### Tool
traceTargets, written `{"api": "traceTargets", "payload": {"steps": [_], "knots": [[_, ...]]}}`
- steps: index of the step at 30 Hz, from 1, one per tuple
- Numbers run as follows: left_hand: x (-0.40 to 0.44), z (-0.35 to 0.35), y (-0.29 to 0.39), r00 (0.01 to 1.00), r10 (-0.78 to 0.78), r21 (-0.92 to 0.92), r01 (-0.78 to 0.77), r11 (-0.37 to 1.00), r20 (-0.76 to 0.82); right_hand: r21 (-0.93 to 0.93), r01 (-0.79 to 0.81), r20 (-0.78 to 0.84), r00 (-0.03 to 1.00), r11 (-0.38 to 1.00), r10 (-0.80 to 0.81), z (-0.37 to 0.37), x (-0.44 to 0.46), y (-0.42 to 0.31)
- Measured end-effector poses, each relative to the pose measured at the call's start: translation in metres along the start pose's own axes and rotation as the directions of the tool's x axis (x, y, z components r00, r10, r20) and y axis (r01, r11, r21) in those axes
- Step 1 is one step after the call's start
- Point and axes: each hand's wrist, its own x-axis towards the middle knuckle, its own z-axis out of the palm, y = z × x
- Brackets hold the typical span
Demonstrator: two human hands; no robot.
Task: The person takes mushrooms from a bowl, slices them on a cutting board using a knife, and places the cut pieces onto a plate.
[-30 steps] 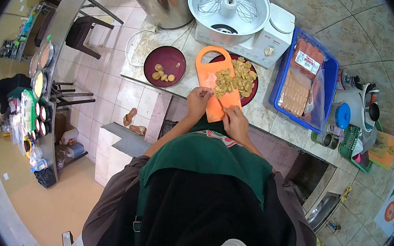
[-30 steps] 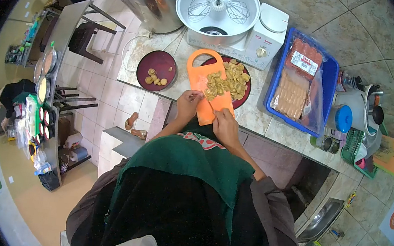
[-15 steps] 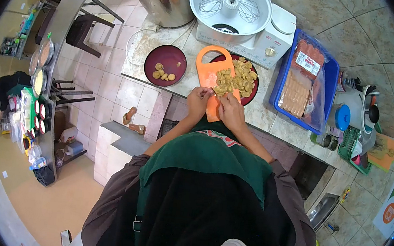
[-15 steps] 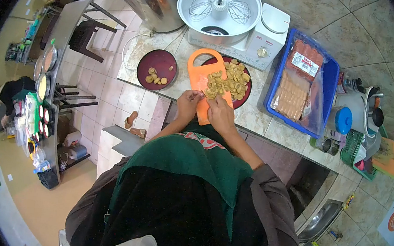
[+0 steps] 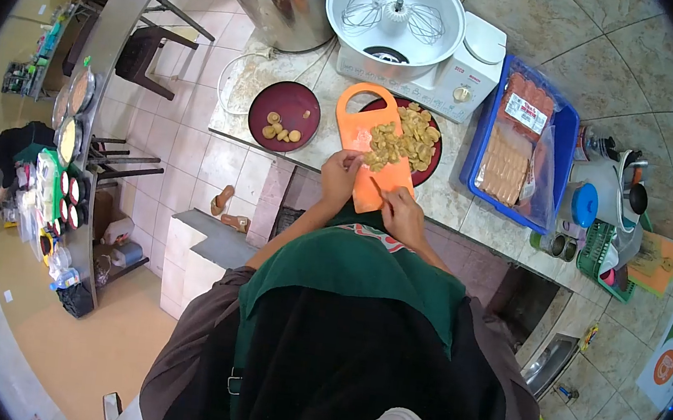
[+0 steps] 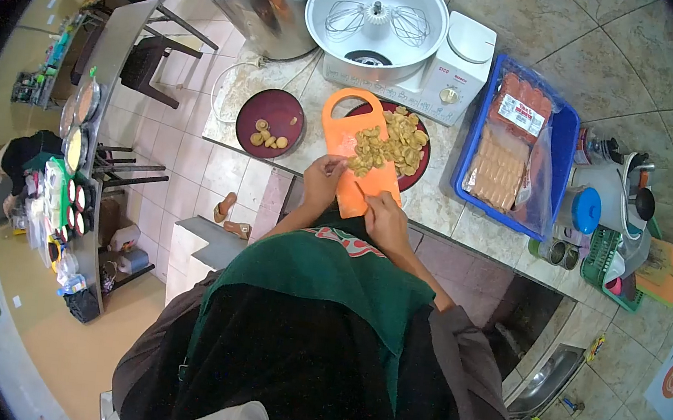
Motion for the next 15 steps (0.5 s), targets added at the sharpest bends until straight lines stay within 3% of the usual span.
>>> {"api": "traceTargets", "payload": {"steps": [3, 8, 10, 12, 15], "knots": [[0.007, 0.003, 0.018, 0.999, 0.011, -0.018, -0.01, 1.0, 0.042, 0.053, -0.005, -0.025, 1.0, 0.999, 0.006, -0.009, 0.003, -0.003], [0.047, -0.028, 0.038, 0.906, 0.404, 0.279, -0.36, 0.89, -0.122, -0.018, 0.075, 0.002, 0.997, 0.997, -0.075, 0.0, 0.026, -0.007], [0.067, -0.064, 0.036, 0.854, 0.489, 0.578, -0.313, 0.754, -0.176, -0.028, 0.104, -0.003, 0.995, 0.994, -0.104, 0.007, 0.029, 0.001], [0.075, -0.095, 0.047, 0.979, 0.17, 0.888, 0.025, 0.459, -0.116, -0.039, 0.099, -0.007, 0.995, 0.994, -0.099, 0.015, 0.03, 0.011], [0.105, -0.124, 0.02, 0.96, -0.22, 0.929, -0.086, 0.36, 0.174, -0.061, 0.029, -0.072, 0.997, 0.998, -0.034, 0.011, 0.03, 0.013]]}}
